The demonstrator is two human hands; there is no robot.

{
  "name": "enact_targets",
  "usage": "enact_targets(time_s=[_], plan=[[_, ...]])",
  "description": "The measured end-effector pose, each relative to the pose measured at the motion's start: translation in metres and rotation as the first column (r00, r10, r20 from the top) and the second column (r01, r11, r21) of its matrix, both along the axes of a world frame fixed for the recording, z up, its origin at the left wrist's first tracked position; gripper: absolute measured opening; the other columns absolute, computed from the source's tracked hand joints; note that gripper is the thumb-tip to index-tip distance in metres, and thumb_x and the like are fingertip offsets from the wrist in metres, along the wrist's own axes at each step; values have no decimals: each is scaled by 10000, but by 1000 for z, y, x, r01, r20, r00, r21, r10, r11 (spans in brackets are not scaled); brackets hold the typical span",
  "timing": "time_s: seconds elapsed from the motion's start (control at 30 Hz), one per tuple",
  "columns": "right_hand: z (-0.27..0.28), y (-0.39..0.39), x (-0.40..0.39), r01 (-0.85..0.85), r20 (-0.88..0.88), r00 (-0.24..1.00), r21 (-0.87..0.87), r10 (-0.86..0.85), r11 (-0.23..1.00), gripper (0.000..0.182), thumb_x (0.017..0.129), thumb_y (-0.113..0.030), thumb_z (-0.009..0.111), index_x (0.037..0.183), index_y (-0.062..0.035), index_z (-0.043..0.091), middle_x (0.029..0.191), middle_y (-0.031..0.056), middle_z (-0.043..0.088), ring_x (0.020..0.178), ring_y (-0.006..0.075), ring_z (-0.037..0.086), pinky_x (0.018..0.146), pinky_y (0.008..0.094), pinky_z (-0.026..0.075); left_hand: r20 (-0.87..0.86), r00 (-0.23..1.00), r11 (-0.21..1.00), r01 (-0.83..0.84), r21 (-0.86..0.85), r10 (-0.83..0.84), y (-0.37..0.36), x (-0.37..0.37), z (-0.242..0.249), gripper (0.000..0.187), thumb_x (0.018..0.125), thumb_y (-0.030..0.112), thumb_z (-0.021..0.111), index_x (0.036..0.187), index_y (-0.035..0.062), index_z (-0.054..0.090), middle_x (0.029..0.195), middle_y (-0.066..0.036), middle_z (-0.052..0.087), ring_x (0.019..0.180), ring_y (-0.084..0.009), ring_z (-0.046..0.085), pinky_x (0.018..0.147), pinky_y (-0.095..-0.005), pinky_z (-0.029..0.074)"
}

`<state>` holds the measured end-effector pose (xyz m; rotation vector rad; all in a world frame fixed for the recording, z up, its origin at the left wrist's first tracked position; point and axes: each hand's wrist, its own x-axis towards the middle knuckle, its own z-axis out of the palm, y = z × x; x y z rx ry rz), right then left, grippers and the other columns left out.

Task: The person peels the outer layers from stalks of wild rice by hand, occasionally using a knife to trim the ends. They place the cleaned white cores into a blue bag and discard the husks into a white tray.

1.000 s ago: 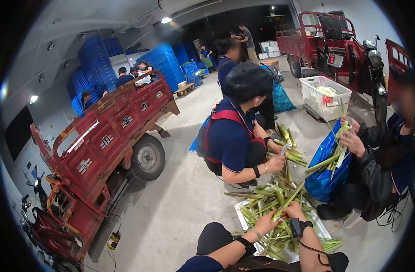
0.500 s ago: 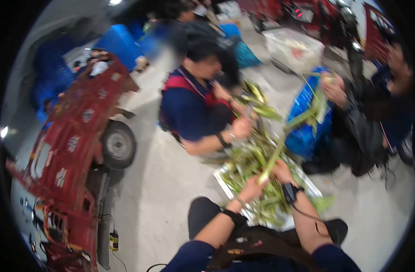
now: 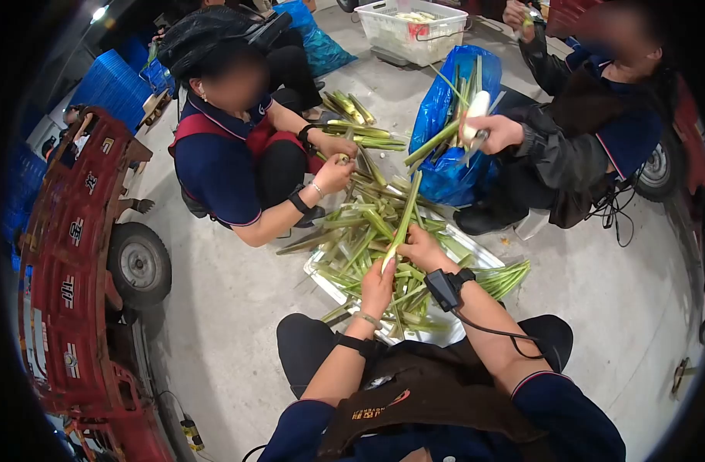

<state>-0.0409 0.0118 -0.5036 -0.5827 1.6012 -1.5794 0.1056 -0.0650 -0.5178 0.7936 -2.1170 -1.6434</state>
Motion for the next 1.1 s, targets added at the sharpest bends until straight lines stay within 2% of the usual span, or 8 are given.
enact_targets(time_s=[0.17, 0.27, 0.37, 0.57, 0.67, 0.8, 1.03, 1.1], plan=[[-9, 5, 0, 86, -144, 986, 17, -83, 996, 299, 765, -22, 621, 1048, 8, 531, 878, 93, 657, 745, 161, 630, 622, 279, 507, 21, 997, 903, 58, 425, -74, -4, 2, 12, 425, 966, 442, 448, 922, 45, 593, 642, -41, 564, 491, -123, 528, 431, -260, 423], [-2, 13, 1, 56, 264, 962, 27, -62, 998, 295, 751, 15, 613, 1039, 0, 550, 889, 98, 632, 719, 178, 624, 635, 289, 514, -106, 972, 513, 202, 834, -210, -14, 8, 19, 500, 970, 512, 367, 1067, 53, 541, 709, -70, 588, 492, -129, 531, 440, -238, 424], [3, 14, 5, 16, 457, 889, 14, -21, 1000, 250, 807, -19, 595, 1057, -12, 579, 931, 68, 611, 758, 184, 618, 636, 283, 521, -90, 977, 594, 188, 782, -191, -13, 9, 11, 446, 973, 466, 407, 1119, 63, 528, 713, -68, 592, 468, -131, 508, 438, -244, 432], [0, 10, 8, 28, 115, 993, 9, -29, 1000, 223, 816, -82, 620, 1030, -24, 602, 883, 21, 609, 719, 113, 579, 565, 240, 492, 21, 999, 960, 24, 279, -31, -15, -2, -9, 276, 913, 301, 610, 895, 25, 626, 706, 28, 544, 636, -37, 436, 562, -221, 352], [6, 9, 9, 138, 372, 915, 72, -155, 988, 139, 810, -59, 581, 939, -18, 612, 872, 45, 591, 675, 103, 538, 544, 267, 480, -116, 991, 992, -57, 110, 70, -4, -3, -5, 261, 898, 285, 638, 890, 24, 615, 737, 32, 566, 649, -57, 463, 576, -237, 386], [10, 20, 12, 105, 610, 790, -43, -57, 994, 133, 827, -94, 592, 944, -31, 590, 927, 66, 585, 820, 143, 579, 692, 361, 515, -253, 963, 965, -22, 260, 90, -4, -6, 10, 222, 883, 235, 660, 916, 20, 619, 731, 17, 564, 659, -71, 487, 602, -244, 414], [30, 7, 21, 143, 386, 916, -50, -113, 988, 188, 839, -92, 609, 1010, -48, 546, 974, 70, 587, 898, 187, 598, 726, 360, 531, -250, 963, 991, -119, -67, 99, -4, -4, 9, 214, 902, 165, 626, 1061, 22, 626, 796, 25, 516, 672, -62, 467, 592, -205, 385], [34, 3, 33, 211, 434, 887, -69, -161, 975, 132, 848, -80, 605, 968, -48, 560, 954, 69, 589, 859, 190, 597, 696, 347, 532, -331, 915, 934, -113, 340, 231, 1, -7, 20, 216, 931, 162, 584, 1098, 28, 607, 856, 36, 526, 718, -49, 475, 610, -202, 374]])
